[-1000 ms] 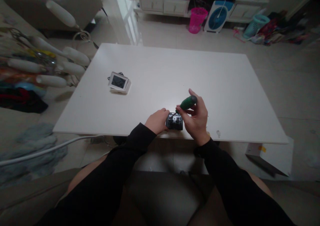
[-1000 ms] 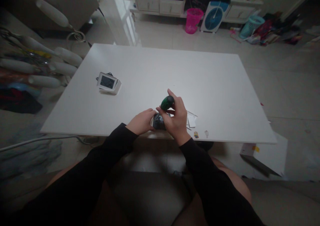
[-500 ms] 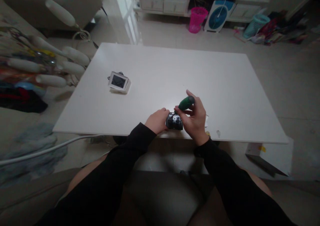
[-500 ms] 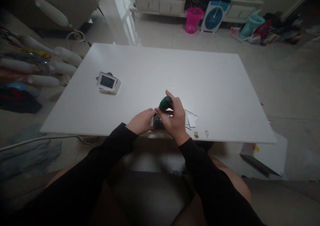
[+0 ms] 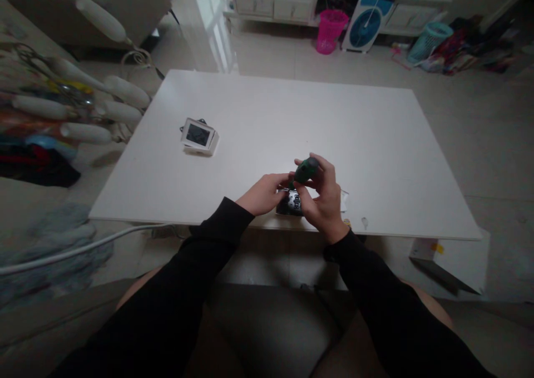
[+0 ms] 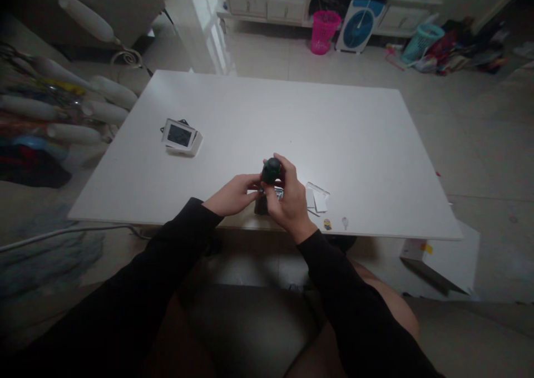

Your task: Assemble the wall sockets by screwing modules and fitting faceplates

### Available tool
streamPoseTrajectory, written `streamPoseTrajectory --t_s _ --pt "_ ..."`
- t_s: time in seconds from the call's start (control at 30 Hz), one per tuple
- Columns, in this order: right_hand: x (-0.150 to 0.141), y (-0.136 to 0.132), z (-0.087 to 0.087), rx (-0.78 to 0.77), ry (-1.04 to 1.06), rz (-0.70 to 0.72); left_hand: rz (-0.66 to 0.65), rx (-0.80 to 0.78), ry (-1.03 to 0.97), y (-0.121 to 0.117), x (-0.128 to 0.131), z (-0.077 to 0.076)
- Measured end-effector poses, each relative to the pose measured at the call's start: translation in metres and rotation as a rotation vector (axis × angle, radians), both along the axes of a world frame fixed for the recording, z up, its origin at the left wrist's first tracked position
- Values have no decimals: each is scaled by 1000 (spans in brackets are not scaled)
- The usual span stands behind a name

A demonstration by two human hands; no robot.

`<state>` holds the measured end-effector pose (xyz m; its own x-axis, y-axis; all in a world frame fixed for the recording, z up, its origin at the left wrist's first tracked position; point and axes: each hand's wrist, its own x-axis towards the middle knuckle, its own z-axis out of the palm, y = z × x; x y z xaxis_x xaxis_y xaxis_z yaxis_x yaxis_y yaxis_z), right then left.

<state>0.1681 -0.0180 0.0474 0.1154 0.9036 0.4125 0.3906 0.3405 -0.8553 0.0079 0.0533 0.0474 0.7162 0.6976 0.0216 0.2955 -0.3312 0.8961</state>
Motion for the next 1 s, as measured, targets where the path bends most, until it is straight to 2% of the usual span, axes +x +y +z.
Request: streamPoseTrajectory --t_s 0.17,0.37,0.47,0.6,0.7,0.8,1.0 --pt "2 0 7 -17 -97 -38 60 3 29 -3 2 6" --pt "0 4 0 -49 -38 -127 135 88 94 -5 5 6" --pt "-2 4 -4 -64 70 -140 107 60 78 -3 4 4" --pt "-5 4 -3 -57 146 -89 10 -1 100 2 0 0" --pt "-5 2 3 -63 105 -57 24 20 112 3 -1 -1" --pt "-3 2 7 -46 22 -85 47 52 109 2 1 1" --pt "-4 3 -1 -16 46 -133 50 25 120 3 0 -1"
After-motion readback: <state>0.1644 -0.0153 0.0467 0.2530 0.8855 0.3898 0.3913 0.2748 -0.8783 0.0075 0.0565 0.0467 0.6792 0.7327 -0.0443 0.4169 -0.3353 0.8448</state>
